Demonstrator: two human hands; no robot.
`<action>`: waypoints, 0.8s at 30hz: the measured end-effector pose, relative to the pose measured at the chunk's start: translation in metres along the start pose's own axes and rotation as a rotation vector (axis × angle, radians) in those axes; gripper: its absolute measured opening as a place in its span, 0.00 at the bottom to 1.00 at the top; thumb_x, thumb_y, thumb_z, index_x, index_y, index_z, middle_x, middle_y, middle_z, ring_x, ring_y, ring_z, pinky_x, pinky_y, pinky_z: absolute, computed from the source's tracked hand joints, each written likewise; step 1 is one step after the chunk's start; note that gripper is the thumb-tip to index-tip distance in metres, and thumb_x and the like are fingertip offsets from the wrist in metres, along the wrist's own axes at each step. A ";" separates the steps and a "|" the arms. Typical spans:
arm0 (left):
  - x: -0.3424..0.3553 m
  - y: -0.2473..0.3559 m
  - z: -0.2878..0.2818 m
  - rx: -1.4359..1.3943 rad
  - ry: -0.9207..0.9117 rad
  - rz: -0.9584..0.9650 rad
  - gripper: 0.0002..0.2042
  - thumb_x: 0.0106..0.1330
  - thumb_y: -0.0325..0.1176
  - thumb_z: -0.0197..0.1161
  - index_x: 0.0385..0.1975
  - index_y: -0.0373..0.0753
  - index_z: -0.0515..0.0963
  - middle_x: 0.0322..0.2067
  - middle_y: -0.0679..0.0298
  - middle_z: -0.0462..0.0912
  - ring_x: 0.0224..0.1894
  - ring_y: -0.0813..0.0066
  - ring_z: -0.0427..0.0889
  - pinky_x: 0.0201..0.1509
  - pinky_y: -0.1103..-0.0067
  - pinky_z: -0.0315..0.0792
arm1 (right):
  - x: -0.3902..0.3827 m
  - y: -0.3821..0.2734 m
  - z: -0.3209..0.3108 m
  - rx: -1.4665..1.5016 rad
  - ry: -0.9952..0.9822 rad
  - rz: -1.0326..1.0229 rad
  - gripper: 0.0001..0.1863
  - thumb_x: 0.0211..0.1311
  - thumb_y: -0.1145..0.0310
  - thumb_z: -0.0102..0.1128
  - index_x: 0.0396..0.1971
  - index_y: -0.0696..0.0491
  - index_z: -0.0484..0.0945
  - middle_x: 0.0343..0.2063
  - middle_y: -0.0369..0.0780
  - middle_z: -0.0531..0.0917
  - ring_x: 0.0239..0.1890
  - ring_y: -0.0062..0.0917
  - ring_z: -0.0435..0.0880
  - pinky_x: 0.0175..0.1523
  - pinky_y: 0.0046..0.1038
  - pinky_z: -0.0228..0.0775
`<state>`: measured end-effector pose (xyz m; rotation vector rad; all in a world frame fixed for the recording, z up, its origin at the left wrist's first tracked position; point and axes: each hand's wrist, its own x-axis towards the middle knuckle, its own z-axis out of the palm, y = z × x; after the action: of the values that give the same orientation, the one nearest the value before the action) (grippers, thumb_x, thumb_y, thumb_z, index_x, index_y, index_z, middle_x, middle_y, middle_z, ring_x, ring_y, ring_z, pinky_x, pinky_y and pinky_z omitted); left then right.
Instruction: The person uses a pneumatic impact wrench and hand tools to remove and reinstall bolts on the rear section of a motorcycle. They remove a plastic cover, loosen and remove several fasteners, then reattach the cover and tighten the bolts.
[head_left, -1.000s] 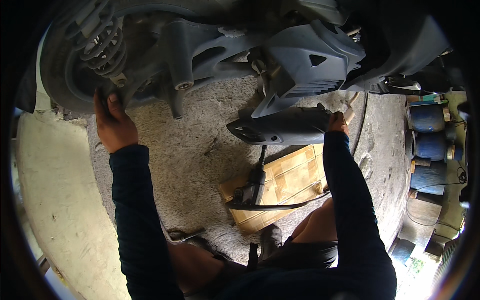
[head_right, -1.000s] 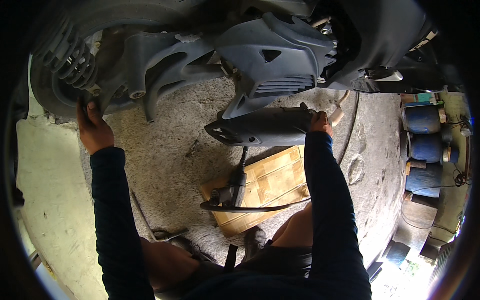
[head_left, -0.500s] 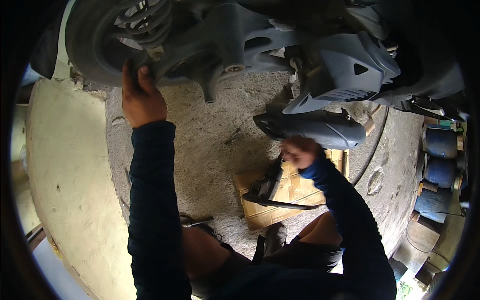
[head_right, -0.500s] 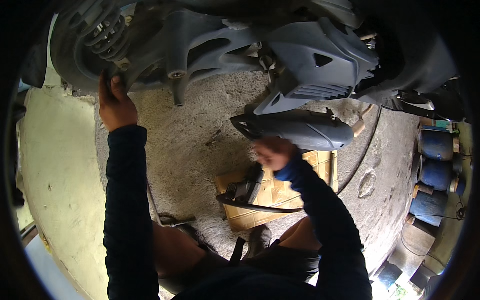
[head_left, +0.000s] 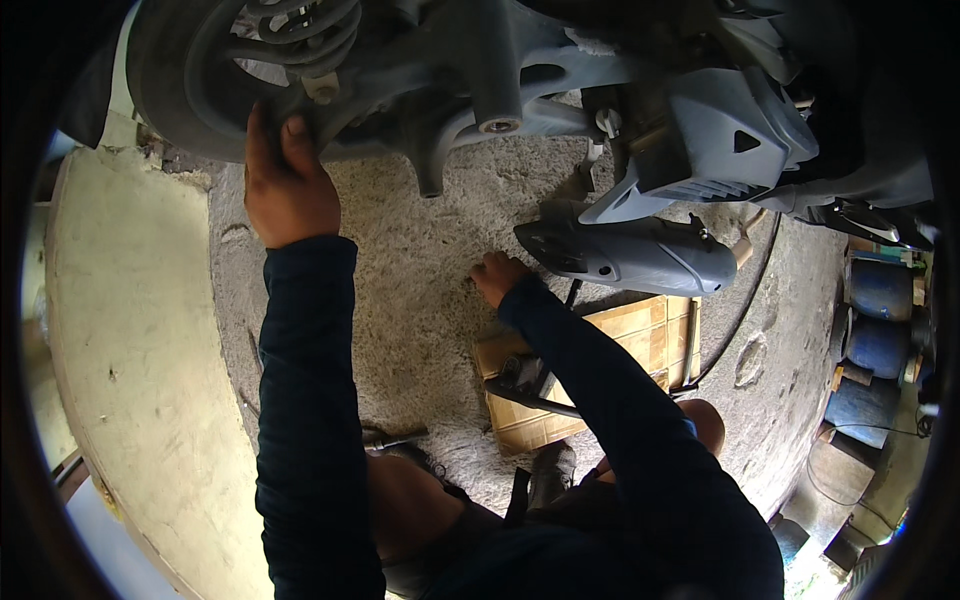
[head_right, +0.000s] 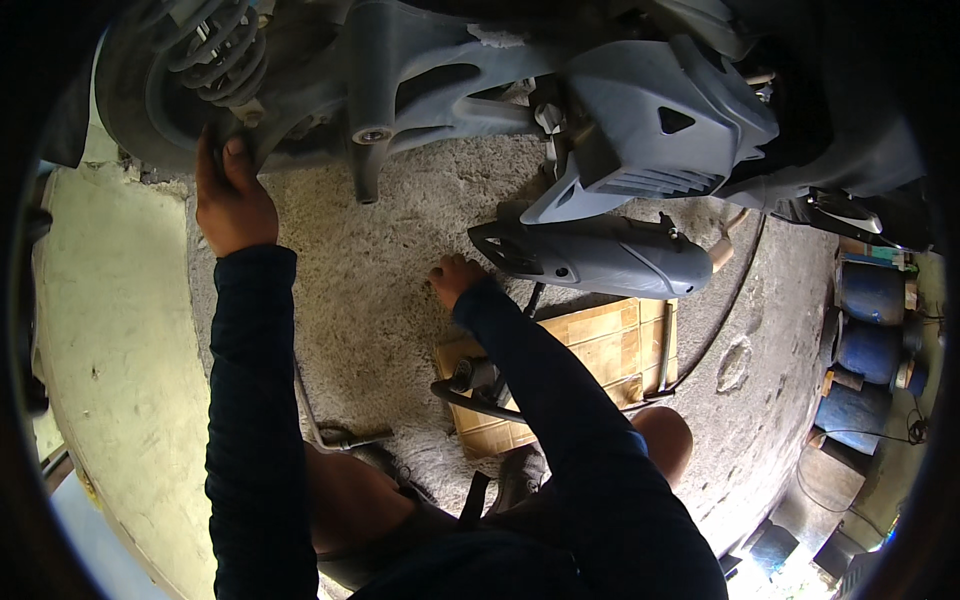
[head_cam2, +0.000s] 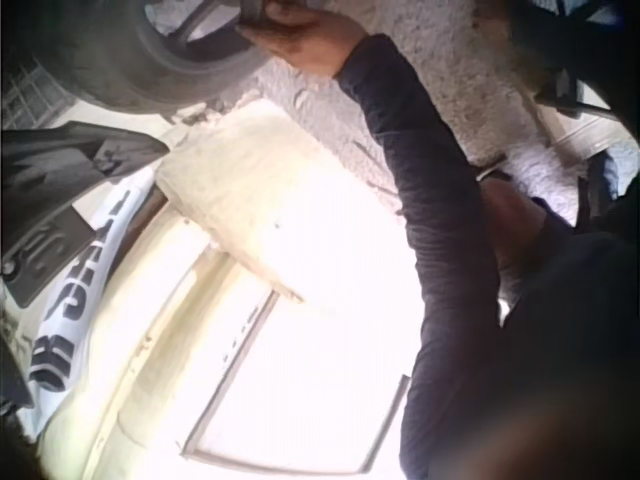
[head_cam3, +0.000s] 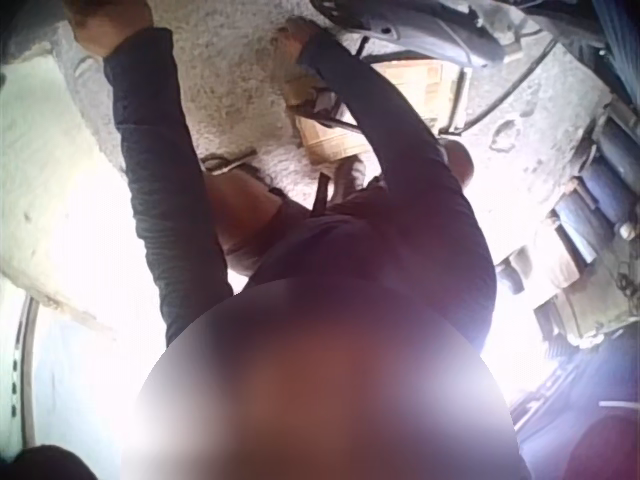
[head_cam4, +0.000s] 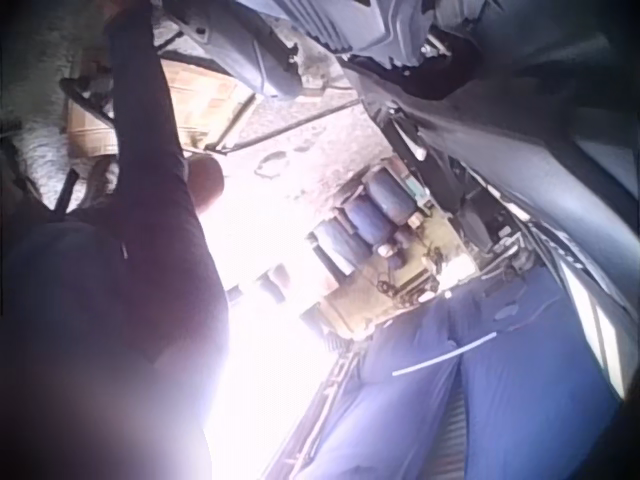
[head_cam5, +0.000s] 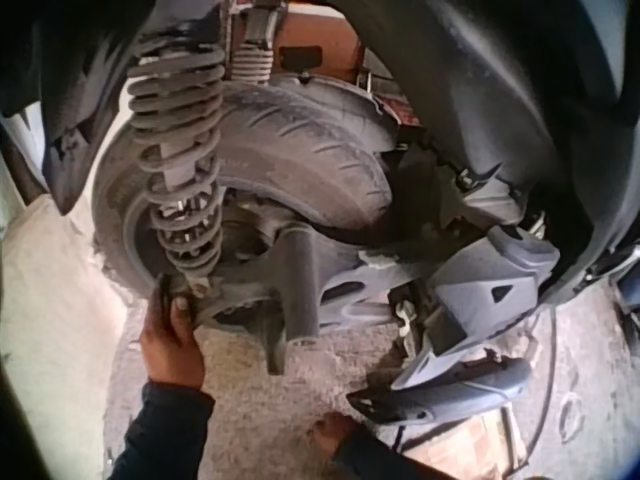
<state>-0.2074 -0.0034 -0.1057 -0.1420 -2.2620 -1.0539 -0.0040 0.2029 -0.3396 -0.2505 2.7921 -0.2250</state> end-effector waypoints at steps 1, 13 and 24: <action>0.000 0.001 0.000 0.004 -0.007 -0.014 0.24 0.72 0.50 0.53 0.59 0.39 0.73 0.47 0.45 0.82 0.47 0.47 0.84 0.47 0.64 0.79 | -0.006 0.002 -0.006 0.050 -0.007 0.047 0.15 0.62 0.66 0.59 0.49 0.49 0.77 0.46 0.48 0.76 0.49 0.43 0.76 0.51 0.45 0.75; 0.001 -0.001 0.000 0.044 -0.003 0.009 0.22 0.73 0.48 0.53 0.58 0.39 0.75 0.48 0.48 0.83 0.47 0.50 0.84 0.46 0.67 0.79 | -0.169 0.038 -0.092 0.737 0.161 0.430 0.19 0.60 0.63 0.62 0.50 0.53 0.77 0.28 0.43 0.77 0.34 0.33 0.80 0.43 0.36 0.77; 0.006 -0.030 0.007 0.081 -0.004 0.177 0.28 0.74 0.53 0.49 0.58 0.33 0.73 0.47 0.39 0.81 0.50 0.42 0.81 0.52 0.63 0.74 | -0.229 0.162 0.003 1.180 -0.205 1.066 0.18 0.66 0.51 0.60 0.40 0.52 0.75 0.24 0.38 0.76 0.20 0.26 0.78 0.24 0.35 0.77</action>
<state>-0.2263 -0.0196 -0.1249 -0.3053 -2.2450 -0.8694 0.1867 0.4051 -0.3021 1.2986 1.7794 -1.2992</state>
